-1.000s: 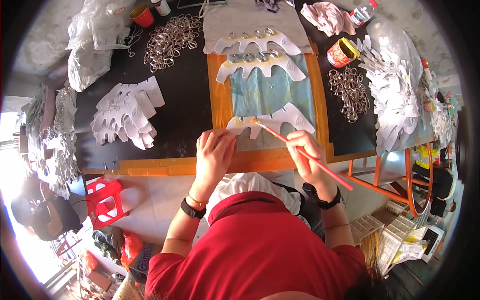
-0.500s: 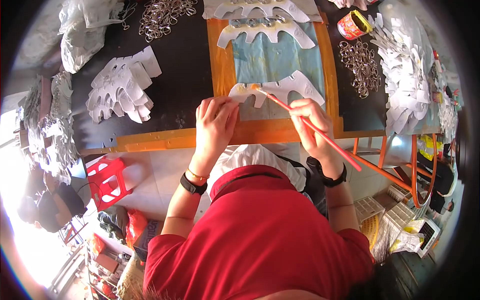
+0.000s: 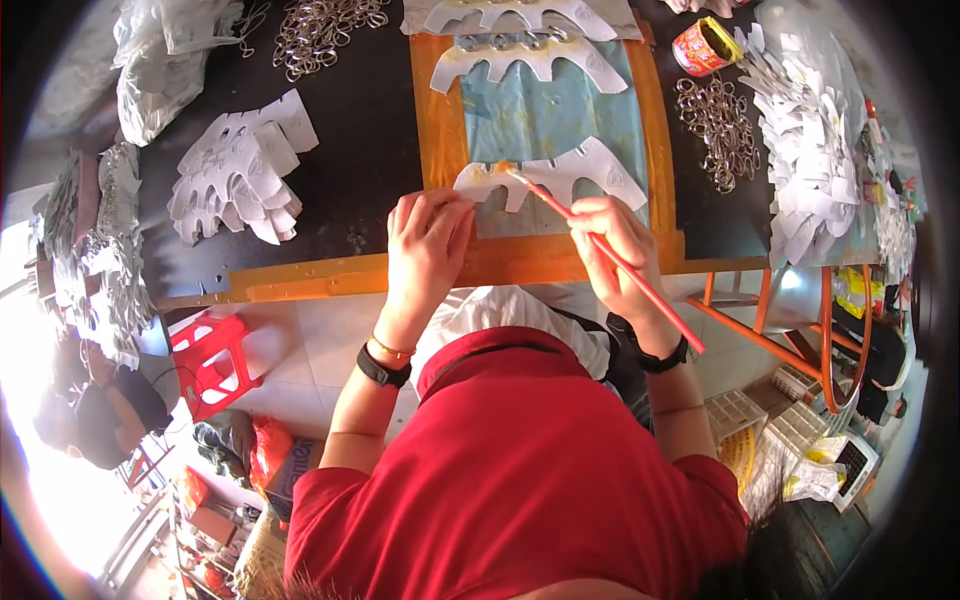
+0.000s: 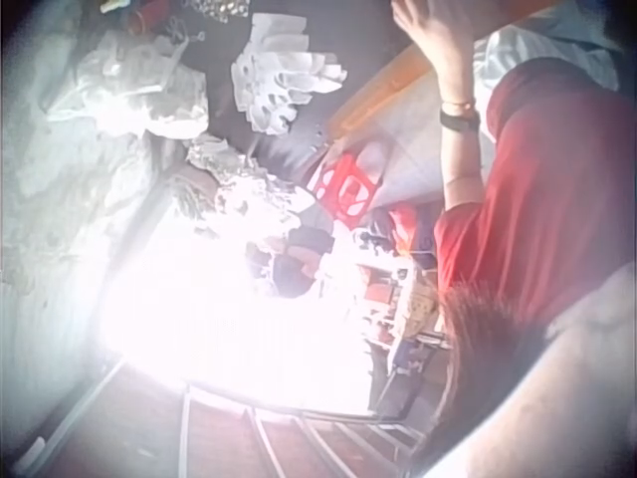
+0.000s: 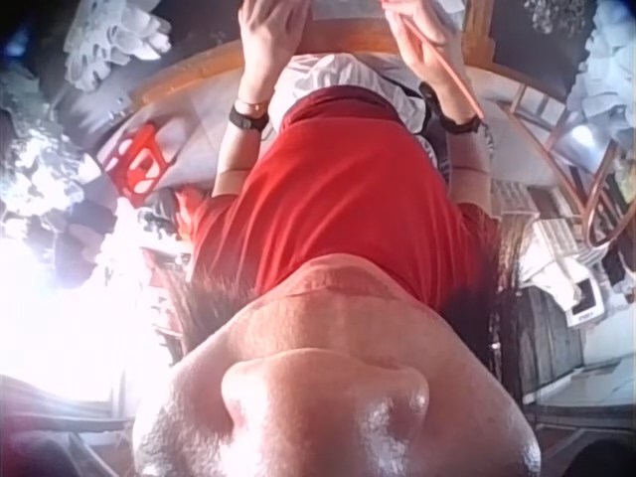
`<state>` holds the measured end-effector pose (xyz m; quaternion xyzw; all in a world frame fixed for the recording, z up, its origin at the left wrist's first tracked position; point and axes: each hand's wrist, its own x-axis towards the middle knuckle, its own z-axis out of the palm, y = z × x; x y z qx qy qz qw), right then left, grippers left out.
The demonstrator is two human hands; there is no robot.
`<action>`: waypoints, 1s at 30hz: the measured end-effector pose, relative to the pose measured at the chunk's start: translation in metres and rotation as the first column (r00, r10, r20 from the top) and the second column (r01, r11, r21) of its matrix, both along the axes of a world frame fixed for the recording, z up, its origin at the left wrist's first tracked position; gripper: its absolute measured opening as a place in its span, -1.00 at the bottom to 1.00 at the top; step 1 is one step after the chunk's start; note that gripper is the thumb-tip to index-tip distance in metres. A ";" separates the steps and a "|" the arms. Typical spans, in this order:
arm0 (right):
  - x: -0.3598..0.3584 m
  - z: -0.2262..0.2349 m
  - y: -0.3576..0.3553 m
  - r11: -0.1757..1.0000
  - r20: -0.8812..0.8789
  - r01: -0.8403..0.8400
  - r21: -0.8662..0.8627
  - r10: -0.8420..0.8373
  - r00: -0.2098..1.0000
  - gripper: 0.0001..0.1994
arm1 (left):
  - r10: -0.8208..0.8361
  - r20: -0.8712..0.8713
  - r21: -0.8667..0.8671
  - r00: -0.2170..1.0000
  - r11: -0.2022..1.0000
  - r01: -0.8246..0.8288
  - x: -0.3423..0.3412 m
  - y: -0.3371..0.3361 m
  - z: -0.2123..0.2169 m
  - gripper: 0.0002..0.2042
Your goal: Applying glue to white shoe components using a brush and a pot of adhesive.
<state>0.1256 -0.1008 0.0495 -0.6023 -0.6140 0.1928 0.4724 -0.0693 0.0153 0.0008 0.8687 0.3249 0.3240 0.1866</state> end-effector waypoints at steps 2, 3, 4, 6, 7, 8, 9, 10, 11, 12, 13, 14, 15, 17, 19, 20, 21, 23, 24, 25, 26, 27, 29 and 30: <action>0.003 0.002 -0.003 0.999 0.018 0.038 0.022 -0.038 0.999 -0.91 | 0.001 -0.002 0.006 1.000 1.000 -0.001 0.000 0.000 -0.001 -0.85; 0.004 0.006 -0.004 1.000 0.042 0.019 0.010 -0.020 0.999 -0.91 | 0.001 -0.003 0.012 1.000 1.000 -0.001 -0.001 0.000 -0.001 -0.85; 0.004 0.007 -0.004 1.000 0.042 0.019 0.010 -0.019 0.999 -0.91 | 0.001 -0.004 0.012 1.000 1.000 -0.001 -0.001 0.000 -0.001 -0.85; 0.002 0.009 -0.003 1.000 0.028 -0.008 -0.002 0.008 1.000 -0.90 | 0.000 -0.003 0.010 1.000 1.000 0.000 -0.001 0.000 -0.001 -0.85; 0.000 0.008 -0.003 1.000 0.028 -0.010 -0.002 0.010 1.000 -0.90 | 0.002 -0.004 0.011 1.000 1.000 -0.002 -0.002 0.000 -0.001 -0.85; -0.001 0.005 -0.002 1.000 0.008 -0.021 0.002 0.021 1.000 -0.90 | 0.000 -0.003 0.013 1.000 1.000 0.000 -0.002 0.000 -0.001 -0.85; -0.003 0.003 -0.001 0.999 -0.011 -0.032 0.008 0.032 0.999 -0.89 | -0.001 -0.002 0.015 1.000 1.000 0.001 -0.001 0.000 -0.001 -0.85; -0.005 0.002 0.000 0.999 -0.012 -0.035 0.007 0.035 0.999 -0.89 | 0.002 -0.003 0.015 1.000 1.000 -0.002 -0.001 0.000 -0.001 -0.85; -0.007 0.000 0.001 0.999 -0.025 -0.045 0.014 0.046 0.999 -0.89 | -0.003 0.005 0.014 1.000 1.000 0.003 -0.001 0.001 -0.002 -0.85; -0.009 0.000 0.003 0.998 -0.038 -0.055 0.021 0.056 0.998 -0.89 | -0.009 0.012 0.014 1.000 1.000 0.009 -0.001 0.001 -0.002 -0.86; -0.011 -0.001 0.005 0.998 -0.024 -0.052 0.024 0.053 0.998 -0.90 | -0.007 0.012 0.014 1.000 1.000 0.007 -0.001 0.000 -0.001 -0.86; -0.011 -0.002 0.007 0.998 -0.025 -0.054 0.024 0.055 0.998 -0.90 | -0.007 0.013 0.013 1.000 1.000 0.006 -0.001 0.000 -0.001 -0.86; -0.012 -0.004 0.009 0.999 -0.030 -0.038 0.038 0.039 0.999 -0.90 | -0.007 0.015 0.013 1.000 1.000 0.007 -0.001 0.000 -0.001 -0.86; -0.012 -0.005 0.011 0.998 -0.036 -0.027 0.053 0.029 0.999 -0.91 | -0.004 0.015 0.013 1.000 1.000 0.004 -0.002 0.000 -0.002 -0.86; -0.010 -0.003 0.012 0.998 -0.011 -0.057 0.008 0.057 0.998 -0.91 | -0.003 0.016 0.014 1.000 1.000 0.003 -0.002 0.000 -0.003 -0.86; -0.011 -0.003 0.012 0.998 -0.011 -0.059 0.009 0.059 0.998 -0.91 | -0.001 0.012 0.015 1.000 1.000 0.001 -0.002 0.000 -0.002 -0.85; -0.012 -0.002 0.011 0.999 -0.067 -0.033 0.010 0.033 0.997 -0.92 | 0.001 0.008 0.016 1.000 1.000 -0.002 -0.002 0.000 -0.002 -0.85; -0.012 -0.003 0.013 0.999 -0.081 0.022 0.028 -0.019 0.997 -0.94 | -0.001 0.006 0.014 1.000 1.000 0.001 -0.002 0.000 -0.001 -0.85; -0.011 -0.003 0.015 0.999 -0.080 0.022 0.026 -0.020 0.997 -0.94 | -0.002 0.004 0.013 1.000 1.000 0.002 -0.002 0.000 -0.001 -0.85; -0.012 -0.003 0.017 0.999 -0.062 -0.006 0.034 0.008 0.998 -0.94 | -0.001 0.003 0.013 1.000 1.000 0.001 -0.002 0.000 -0.001 -0.85; -0.012 -0.004 0.018 0.999 -0.044 -0.034 0.042 0.036 0.998 -0.93 | -0.001 0.006 0.010 1.000 1.000 0.000 -0.002 0.000 -0.001 -0.85; -0.011 -0.004 0.018 0.999 -0.044 -0.036 0.041 0.037 0.998 -0.93 | 0.000 0.008 0.006 1.000 1.000 0.000 -0.001 0.000 -0.001 -0.85; -0.011 -0.004 0.017 1.000 -0.084 -0.002 0.022 0.004 0.996 -0.93 | 0.003 0.007 0.006 1.000 1.000 -0.003 -0.001 0.000 -0.002 -0.85; -0.011 -0.005 0.017 1.000 -0.104 0.014 0.012 -0.013 0.994 -0.93 | 0.003 0.006 0.007 1.000 1.000 -0.003 -0.002 0.000 -0.002 -0.85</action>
